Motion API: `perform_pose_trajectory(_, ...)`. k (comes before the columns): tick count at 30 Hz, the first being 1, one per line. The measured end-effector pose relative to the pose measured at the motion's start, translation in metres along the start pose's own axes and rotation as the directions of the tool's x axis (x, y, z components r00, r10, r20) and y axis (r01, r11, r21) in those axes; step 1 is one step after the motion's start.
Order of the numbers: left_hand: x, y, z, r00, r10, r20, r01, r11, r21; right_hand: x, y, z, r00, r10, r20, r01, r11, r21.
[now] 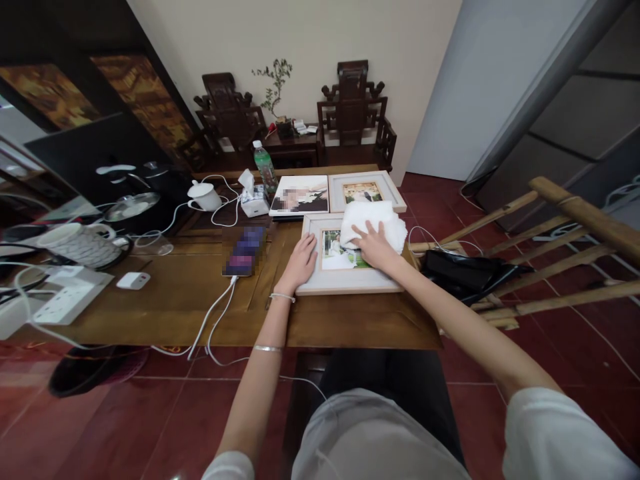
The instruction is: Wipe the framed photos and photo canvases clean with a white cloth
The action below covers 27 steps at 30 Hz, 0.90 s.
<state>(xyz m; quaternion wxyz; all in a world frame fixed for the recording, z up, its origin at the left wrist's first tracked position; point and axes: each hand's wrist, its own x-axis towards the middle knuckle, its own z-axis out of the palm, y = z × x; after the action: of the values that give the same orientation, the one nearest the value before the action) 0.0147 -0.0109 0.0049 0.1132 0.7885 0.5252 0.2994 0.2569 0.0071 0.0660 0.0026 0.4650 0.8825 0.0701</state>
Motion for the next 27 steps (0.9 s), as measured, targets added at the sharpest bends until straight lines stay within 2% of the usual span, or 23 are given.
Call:
perform_pose_trajectory(3, 0.0, 0.002, -0.001, 1.0, 0.0, -0.006, -0.001, 1.0, -0.002, -0.03, -0.017, -0.013, 0.991, -0.088, 0.097, 0.084, 0.995, 0.045)
perform_pose_trajectory(6, 0.0, 0.003, -0.001, 1.0, 0.018, -0.019, -0.018, 0.999, -0.032, -0.061, -0.033, -0.03, 0.964, -0.185, 0.192, 0.157, 0.976, 0.149)
perform_pose_trajectory(9, 0.0, 0.003, 0.0, 0.999, 0.026, -0.029, -0.027, 0.999, -0.034, -0.08, -0.045, -0.04, 0.942, -0.284, 0.18, 0.239, 0.942, 0.237)
perform_pose_trajectory(11, 0.001, 0.002, 0.001, 0.999, 0.03, -0.026, -0.03, 0.999, -0.02, -0.083, -0.049, -0.038, 0.942, -0.305, 0.141, 0.264, 0.931, 0.251)
perform_pose_trajectory(14, 0.001, 0.0, 0.002, 0.999, 0.028, -0.022, -0.028, 0.999, -0.018, -0.072, -0.046, -0.025, 0.957, -0.27, 0.102, 0.243, 0.945, 0.22)
perform_pose_trajectory(17, 0.0, -0.001, 0.002, 1.0, 0.02, -0.014, -0.02, 1.0, -0.022, -0.048, -0.03, -0.012, 0.979, -0.2, 0.04, 0.19, 0.966, 0.175)
perform_pose_trajectory(22, 0.0, -0.001, 0.001, 1.0, 0.02, -0.014, -0.02, 0.999, -0.03, 0.003, 0.0, 0.001, 0.994, -0.003, -0.113, 0.015, 0.994, 0.108)
perform_pose_trajectory(24, 0.0, -0.002, 0.001, 0.999, 0.025, -0.025, -0.026, 0.999, -0.034, 0.016, 0.003, 0.005, 0.994, 0.028, -0.104, -0.021, 0.998, 0.066)
perform_pose_trajectory(27, -0.001, -0.002, 0.002, 0.999, 0.033, -0.036, -0.034, 0.999, -0.023, 0.017, -0.005, 0.006, 0.999, -0.009, -0.031, 0.01, 0.999, 0.032)
